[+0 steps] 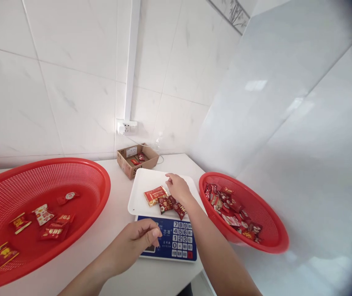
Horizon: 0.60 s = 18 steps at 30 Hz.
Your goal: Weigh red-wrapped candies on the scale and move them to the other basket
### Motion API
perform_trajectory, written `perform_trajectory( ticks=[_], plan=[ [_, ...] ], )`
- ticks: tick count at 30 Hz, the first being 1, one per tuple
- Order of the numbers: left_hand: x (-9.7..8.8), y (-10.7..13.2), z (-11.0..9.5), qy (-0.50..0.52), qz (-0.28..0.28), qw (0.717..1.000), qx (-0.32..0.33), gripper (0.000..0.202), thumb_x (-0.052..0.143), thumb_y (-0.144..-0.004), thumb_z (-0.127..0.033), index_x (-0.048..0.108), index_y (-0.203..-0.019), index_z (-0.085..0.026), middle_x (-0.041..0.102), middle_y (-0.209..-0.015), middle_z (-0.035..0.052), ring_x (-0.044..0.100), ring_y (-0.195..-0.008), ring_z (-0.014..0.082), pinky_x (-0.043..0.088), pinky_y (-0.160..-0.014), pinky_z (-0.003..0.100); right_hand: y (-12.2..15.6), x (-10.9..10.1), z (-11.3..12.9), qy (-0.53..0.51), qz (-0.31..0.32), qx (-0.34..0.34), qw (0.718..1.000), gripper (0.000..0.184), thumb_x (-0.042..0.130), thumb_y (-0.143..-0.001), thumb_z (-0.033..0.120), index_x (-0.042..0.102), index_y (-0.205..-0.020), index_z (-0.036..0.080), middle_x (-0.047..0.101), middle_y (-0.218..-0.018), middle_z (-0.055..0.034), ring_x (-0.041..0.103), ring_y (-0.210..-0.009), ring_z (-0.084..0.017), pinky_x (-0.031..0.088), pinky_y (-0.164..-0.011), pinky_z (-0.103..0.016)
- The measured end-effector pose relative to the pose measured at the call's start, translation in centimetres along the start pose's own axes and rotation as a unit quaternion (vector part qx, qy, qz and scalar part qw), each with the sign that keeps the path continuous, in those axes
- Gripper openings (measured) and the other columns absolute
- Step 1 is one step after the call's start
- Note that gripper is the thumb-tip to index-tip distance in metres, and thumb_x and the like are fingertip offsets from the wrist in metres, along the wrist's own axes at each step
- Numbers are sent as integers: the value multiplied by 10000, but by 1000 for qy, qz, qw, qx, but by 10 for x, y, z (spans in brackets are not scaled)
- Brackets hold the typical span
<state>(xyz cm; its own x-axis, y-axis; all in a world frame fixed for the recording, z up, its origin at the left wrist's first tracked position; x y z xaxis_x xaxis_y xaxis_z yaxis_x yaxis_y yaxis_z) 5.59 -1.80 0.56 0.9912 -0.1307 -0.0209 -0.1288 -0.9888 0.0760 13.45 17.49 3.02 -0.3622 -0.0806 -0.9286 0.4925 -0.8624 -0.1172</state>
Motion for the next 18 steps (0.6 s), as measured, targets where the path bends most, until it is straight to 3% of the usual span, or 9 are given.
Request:
perform_trajectory(
  ticks=[3,7,11,13,15,18],
  plan=[
    [2,-1,1,8,7,1000,-6,421,509,-820,-594,554,-761,-179,564,-772,5,512,-776,159,426,-771,298,1,10,-1,-16,22,-4,1000,395,552,-834,195,589,-1227,192,704,-1028,-64,619,-975,-206,414,-788,-282],
    [3,0,0,8,6,1000,-8,421,514,-815,-595,548,-758,-179,569,-770,6,514,-778,160,424,-770,297,-1,16,0,-45,19,-7,999,373,510,-797,97,625,-1140,188,710,-887,-55,630,-869,-200,404,-730,-280],
    [-2,-1,1,-16,-18,1000,1,410,495,-832,-581,566,-777,-181,572,-754,-2,512,-749,149,409,-728,277,1,0,6,-84,-36,-10,996,370,422,-818,89,596,-1131,182,677,-889,-40,606,-841,-167,412,-753,-271],
    [-6,-3,4,-11,-40,999,4,404,495,-833,-584,590,-873,-193,578,-771,-3,525,-770,154,420,-738,281,9,-14,12,-160,-83,-17,983,359,396,-833,124,574,-1139,183,651,-905,-32,593,-829,-157,429,-756,-272],
    [-13,-5,6,16,-78,997,3,455,508,-816,-606,576,-1045,-219,591,-848,9,551,-852,176,444,-771,300,23,-23,19,-305,-111,-28,945,317,432,-830,187,573,-1114,194,624,-867,-10,587,-777,-150,454,-725,-273],
    [-25,-6,7,68,-150,986,4,628,533,-783,-645,469,-1269,-251,588,-1045,59,566,-1004,223,473,-813,339,54,-17,29,-523,-96,-14,847,293,560,-794,316,582,-1070,219,601,-857,5,593,-765,-152,485,-688,-278]
  ],
)
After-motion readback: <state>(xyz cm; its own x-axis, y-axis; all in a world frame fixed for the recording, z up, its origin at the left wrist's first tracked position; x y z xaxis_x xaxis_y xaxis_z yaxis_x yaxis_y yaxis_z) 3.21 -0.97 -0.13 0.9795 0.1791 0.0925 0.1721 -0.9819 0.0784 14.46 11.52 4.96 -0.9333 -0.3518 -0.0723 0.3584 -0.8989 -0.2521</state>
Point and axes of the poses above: each hand's wrist, its own y-axis away from the middle knuckle, its own x-axis out of the palm, z = x × y, the point moved 6 cm from there along -y, towards the middle knuckle
